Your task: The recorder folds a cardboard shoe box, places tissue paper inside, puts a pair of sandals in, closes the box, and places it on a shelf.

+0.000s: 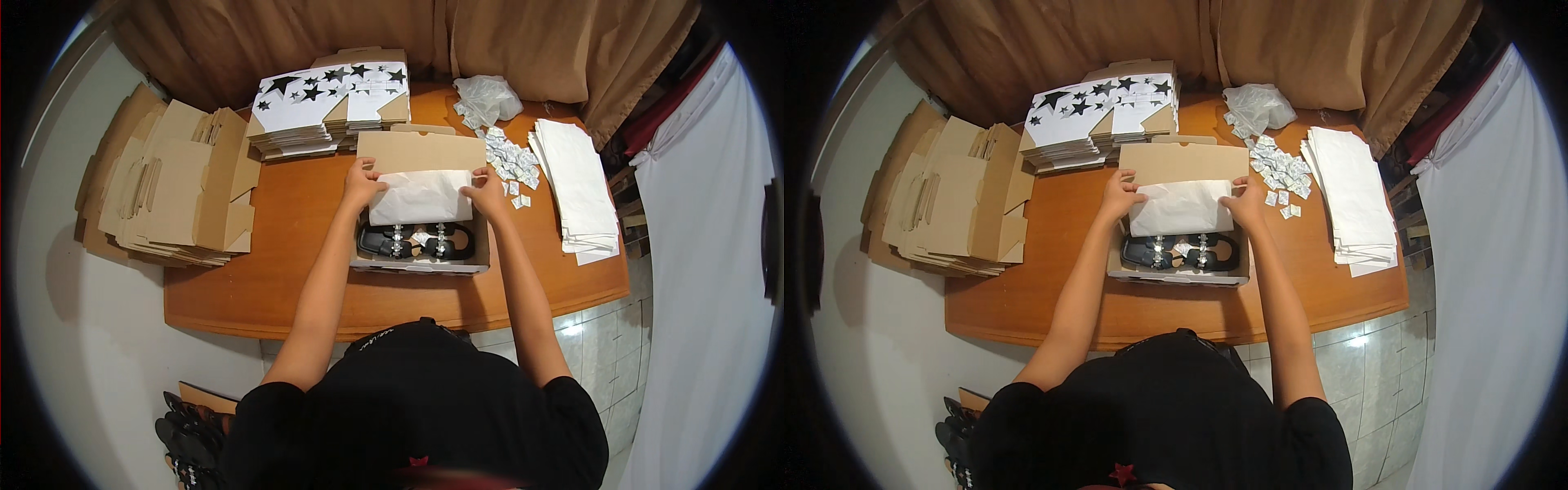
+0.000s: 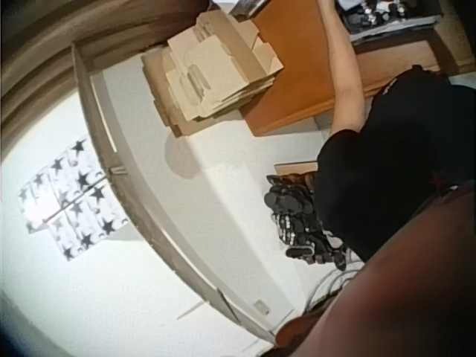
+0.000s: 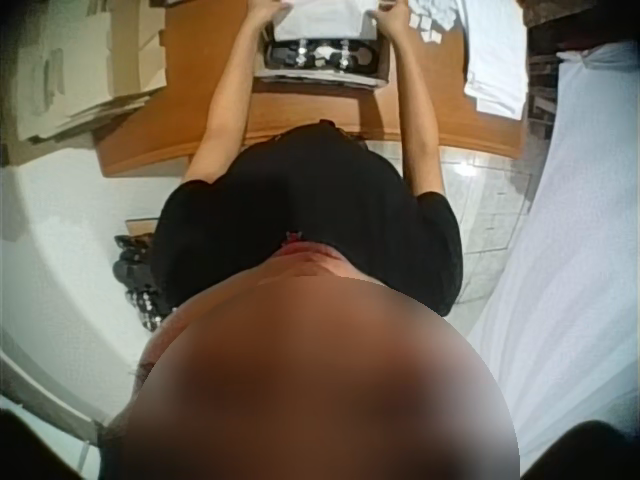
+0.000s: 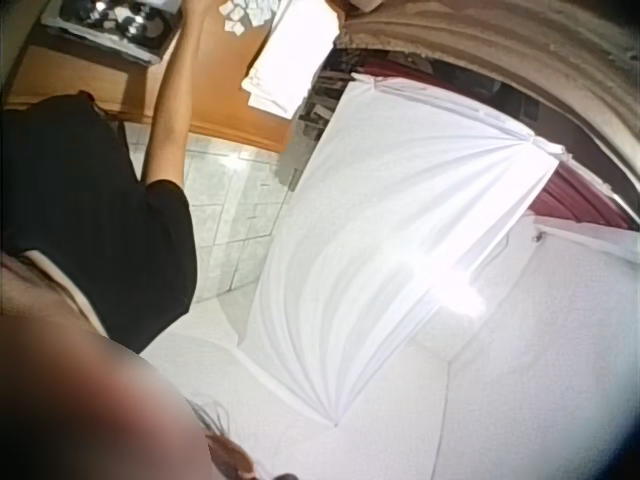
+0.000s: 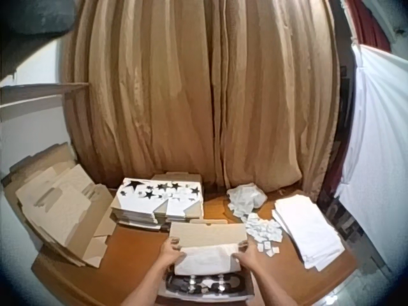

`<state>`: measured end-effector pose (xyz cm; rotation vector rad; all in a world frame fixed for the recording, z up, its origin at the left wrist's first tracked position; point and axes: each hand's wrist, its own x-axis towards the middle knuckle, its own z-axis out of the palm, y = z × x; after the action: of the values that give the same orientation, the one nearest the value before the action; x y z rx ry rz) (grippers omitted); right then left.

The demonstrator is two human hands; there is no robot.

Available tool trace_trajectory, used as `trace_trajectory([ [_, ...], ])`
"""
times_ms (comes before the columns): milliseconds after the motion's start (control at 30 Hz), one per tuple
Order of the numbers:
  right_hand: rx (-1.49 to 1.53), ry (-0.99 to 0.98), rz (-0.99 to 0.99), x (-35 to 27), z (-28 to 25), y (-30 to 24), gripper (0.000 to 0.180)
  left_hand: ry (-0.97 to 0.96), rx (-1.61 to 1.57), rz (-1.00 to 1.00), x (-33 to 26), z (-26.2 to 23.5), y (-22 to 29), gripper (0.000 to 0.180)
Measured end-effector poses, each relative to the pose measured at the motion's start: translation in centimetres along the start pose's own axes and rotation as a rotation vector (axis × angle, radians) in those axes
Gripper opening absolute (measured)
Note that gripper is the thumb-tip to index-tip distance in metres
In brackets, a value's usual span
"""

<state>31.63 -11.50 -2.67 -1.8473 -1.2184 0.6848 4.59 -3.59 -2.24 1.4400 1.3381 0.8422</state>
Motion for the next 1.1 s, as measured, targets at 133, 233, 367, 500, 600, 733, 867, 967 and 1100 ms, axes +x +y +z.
trace_trajectory([
  [133, 0.14, -0.132, 0.02, -1.8, -1.3, -0.8, 0.033, -0.102, -0.054, 0.022, -1.9, -1.9, 0.6, 0.063],
  [233, 0.142, -0.151, -0.095, -3.3, -2.4, -0.4, 0.026, -0.193, -0.258, 0.07, -4.8, -2.3, 3.1, 0.051],
  [367, 0.096, -0.17, -0.163, -6.5, -3.8, -2.6, 0.015, -0.024, 0.304, 0.416, -8.8, -3.8, 5.1, 0.029],
  [500, -0.035, -0.059, -0.31, -9.0, -4.3, -1.7, 0.008, 0.136, 0.644, 0.883, -12.3, -3.3, 4.3, 0.016],
  [600, -0.081, -0.073, -0.313, -10.3, -4.3, -1.1, 0.01, 0.077, 0.661, 0.843, -14.2, -2.7, 2.9, 0.016],
  [733, -0.105, -0.191, -0.206, -11.5, -4.7, -2.2, 0.009, -0.009, 0.692, 0.733, -15.7, -2.8, 2.2, 0.016],
  [867, -0.042, -0.163, 0.102, -11.8, -4.7, -3.7, 0.025, -0.035, 0.722, 0.686, -16.4, -2.9, 2.1, 0.016],
  [967, 0.177, -0.214, 0.312, -11.5, -4.3, -4.4, 0.023, -0.045, 0.718, 0.681, -16.4, -2.9, 2.1, 0.016],
  [1100, 0.223, -0.178, 0.135, -11.1, -2.9, -2.0, 0.024, -0.046, 0.674, 0.692, -16.3, -3.2, 2.7, 0.012],
])
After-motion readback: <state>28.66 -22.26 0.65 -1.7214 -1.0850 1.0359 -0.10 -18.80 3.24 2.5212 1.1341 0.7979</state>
